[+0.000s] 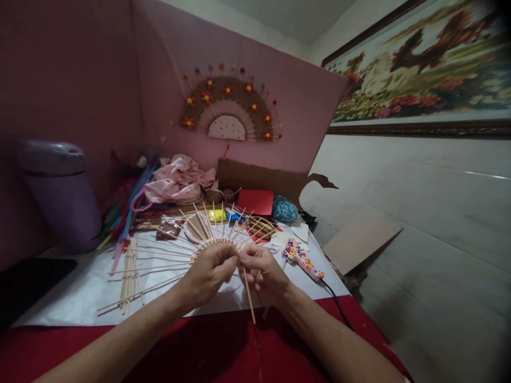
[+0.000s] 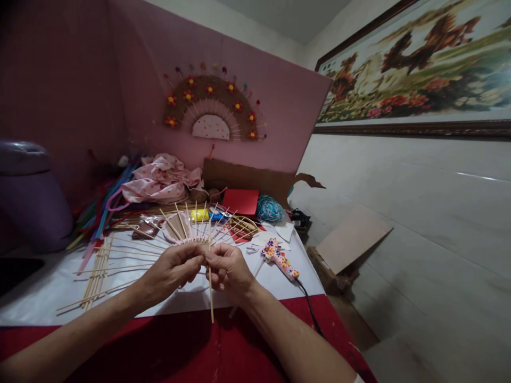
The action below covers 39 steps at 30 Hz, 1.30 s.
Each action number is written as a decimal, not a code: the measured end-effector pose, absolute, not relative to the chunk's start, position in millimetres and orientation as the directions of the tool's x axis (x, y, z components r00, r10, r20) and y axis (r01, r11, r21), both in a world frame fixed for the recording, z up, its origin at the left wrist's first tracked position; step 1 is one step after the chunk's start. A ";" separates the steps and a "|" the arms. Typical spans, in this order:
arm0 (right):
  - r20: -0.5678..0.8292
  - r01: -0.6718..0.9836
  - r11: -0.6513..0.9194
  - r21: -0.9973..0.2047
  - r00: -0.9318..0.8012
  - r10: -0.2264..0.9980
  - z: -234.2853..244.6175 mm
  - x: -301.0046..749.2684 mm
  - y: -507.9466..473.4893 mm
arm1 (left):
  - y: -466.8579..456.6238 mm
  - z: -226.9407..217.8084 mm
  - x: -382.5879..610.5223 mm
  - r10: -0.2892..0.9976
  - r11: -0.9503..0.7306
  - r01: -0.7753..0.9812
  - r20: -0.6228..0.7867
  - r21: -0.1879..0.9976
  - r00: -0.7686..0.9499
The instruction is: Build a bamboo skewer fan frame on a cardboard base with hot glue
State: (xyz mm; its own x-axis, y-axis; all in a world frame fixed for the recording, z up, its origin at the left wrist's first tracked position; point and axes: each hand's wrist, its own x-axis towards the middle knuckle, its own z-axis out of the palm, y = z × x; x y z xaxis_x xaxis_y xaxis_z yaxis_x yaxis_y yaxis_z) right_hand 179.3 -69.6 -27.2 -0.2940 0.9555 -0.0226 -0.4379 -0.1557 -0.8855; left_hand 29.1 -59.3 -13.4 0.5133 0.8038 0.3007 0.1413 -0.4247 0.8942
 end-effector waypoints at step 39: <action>0.256 -0.457 0.260 -0.850 0.072 0.964 -18.3 192.8 -60.2 | -113.7 -4.7 36.8 0.137 0.060 0.006 -0.015 0.998 0.991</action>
